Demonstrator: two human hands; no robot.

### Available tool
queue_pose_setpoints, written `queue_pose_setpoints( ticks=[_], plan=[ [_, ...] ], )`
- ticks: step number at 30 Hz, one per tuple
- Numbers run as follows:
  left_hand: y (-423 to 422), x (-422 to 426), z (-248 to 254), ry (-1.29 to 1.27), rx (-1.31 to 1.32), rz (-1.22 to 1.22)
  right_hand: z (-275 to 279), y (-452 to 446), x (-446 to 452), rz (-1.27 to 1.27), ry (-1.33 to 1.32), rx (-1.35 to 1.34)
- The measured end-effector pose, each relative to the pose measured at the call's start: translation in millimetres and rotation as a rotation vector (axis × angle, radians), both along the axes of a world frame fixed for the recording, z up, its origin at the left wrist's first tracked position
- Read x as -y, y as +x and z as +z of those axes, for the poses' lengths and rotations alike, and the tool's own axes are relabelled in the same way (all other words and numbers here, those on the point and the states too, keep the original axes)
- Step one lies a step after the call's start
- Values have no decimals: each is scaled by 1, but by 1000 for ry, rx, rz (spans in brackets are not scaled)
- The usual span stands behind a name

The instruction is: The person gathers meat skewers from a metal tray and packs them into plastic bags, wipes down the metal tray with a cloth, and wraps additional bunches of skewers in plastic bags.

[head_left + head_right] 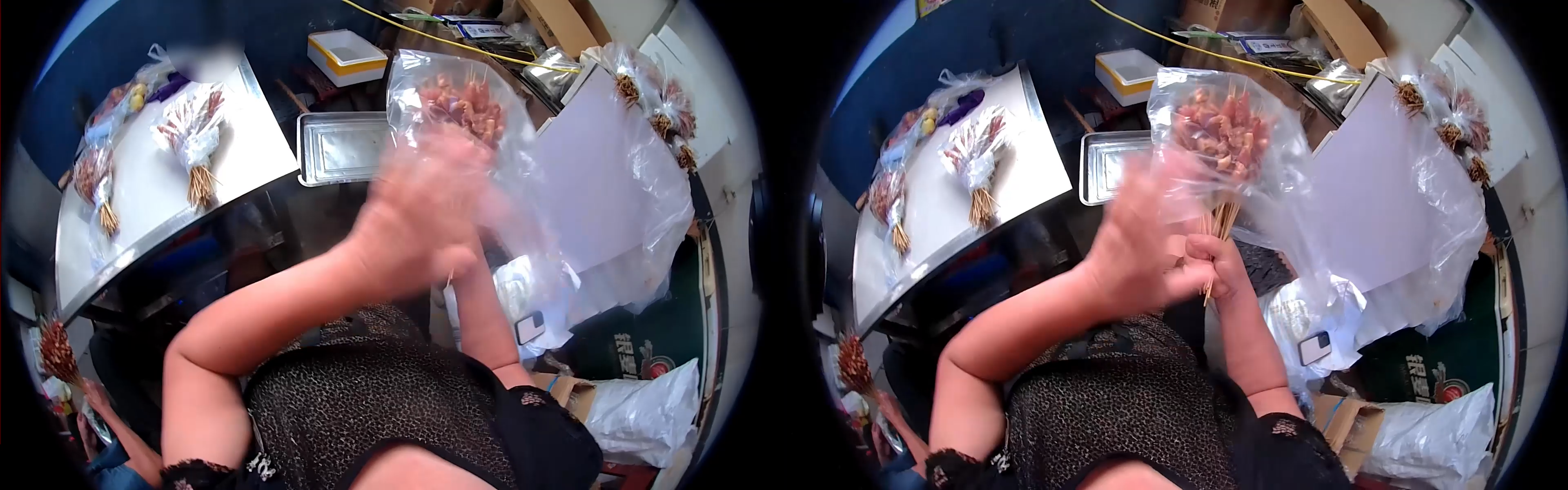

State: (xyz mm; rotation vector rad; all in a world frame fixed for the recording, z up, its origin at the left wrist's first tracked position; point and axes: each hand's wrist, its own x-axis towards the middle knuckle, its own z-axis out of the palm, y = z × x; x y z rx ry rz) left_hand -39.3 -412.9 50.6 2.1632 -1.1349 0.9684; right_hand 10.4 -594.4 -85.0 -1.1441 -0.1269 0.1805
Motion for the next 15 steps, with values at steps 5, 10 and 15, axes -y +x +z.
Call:
queue_pose_setpoints(
  ticks=[5, 10, 15],
  plan=[
    [70, -13, -80, -855, -745, 54, 56, -22, -42, 177, 314, -151],
    [57, -77, -74, -1112, -846, -90, 67, -6, -35, 267, 418, -105],
    [8, -110, -60, -1141, -586, -458, 59, 8, -28, 325, 549, -34]
  ],
)
